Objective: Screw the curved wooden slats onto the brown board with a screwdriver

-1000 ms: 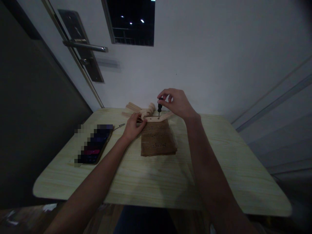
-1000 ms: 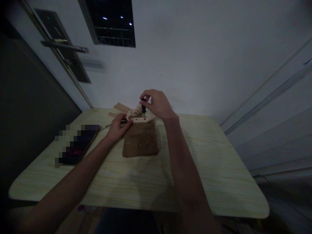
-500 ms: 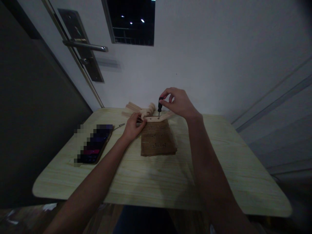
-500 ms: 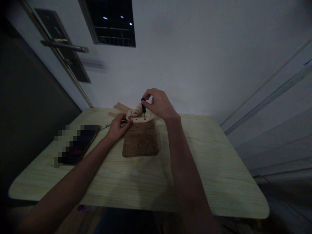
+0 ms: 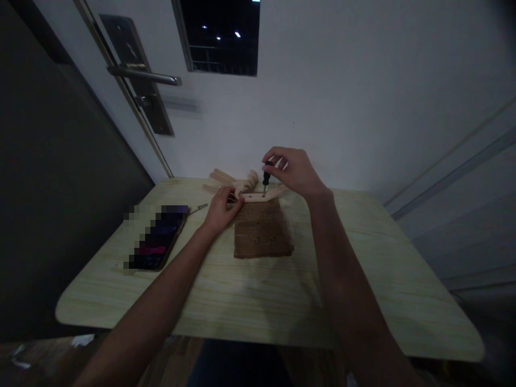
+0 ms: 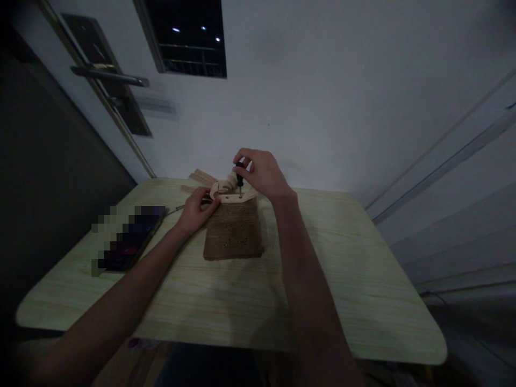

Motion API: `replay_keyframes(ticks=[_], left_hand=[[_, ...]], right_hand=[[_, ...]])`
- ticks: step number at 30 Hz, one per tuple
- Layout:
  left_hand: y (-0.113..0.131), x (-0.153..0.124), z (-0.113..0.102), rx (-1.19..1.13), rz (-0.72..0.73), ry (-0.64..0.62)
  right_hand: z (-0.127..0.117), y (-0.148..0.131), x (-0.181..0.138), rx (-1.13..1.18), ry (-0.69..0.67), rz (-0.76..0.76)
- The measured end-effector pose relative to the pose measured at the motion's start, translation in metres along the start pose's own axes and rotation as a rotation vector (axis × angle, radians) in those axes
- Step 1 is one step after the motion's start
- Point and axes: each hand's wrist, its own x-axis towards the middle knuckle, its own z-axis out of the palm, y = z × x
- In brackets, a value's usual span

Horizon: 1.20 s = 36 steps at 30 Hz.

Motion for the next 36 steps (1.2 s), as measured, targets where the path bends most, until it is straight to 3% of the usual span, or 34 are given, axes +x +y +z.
replay_keyframes(ticks=[15,20,36], left_hand=[[0.001,0.000,-0.001,0.017,0.007,-0.003],[0.001,-0.001,0.000,-0.004,0.010,0.004],[0.000,0.000,0.000,0.020,0.009,0.012]], right_hand=[[0.006,0.002,0.001,0.026,0.041,0.010],[0.007,0.002,0.001,-0.043,0.069,-0.074],[0.008,0.021,0.000,-0.110,-0.048,-0.060]])
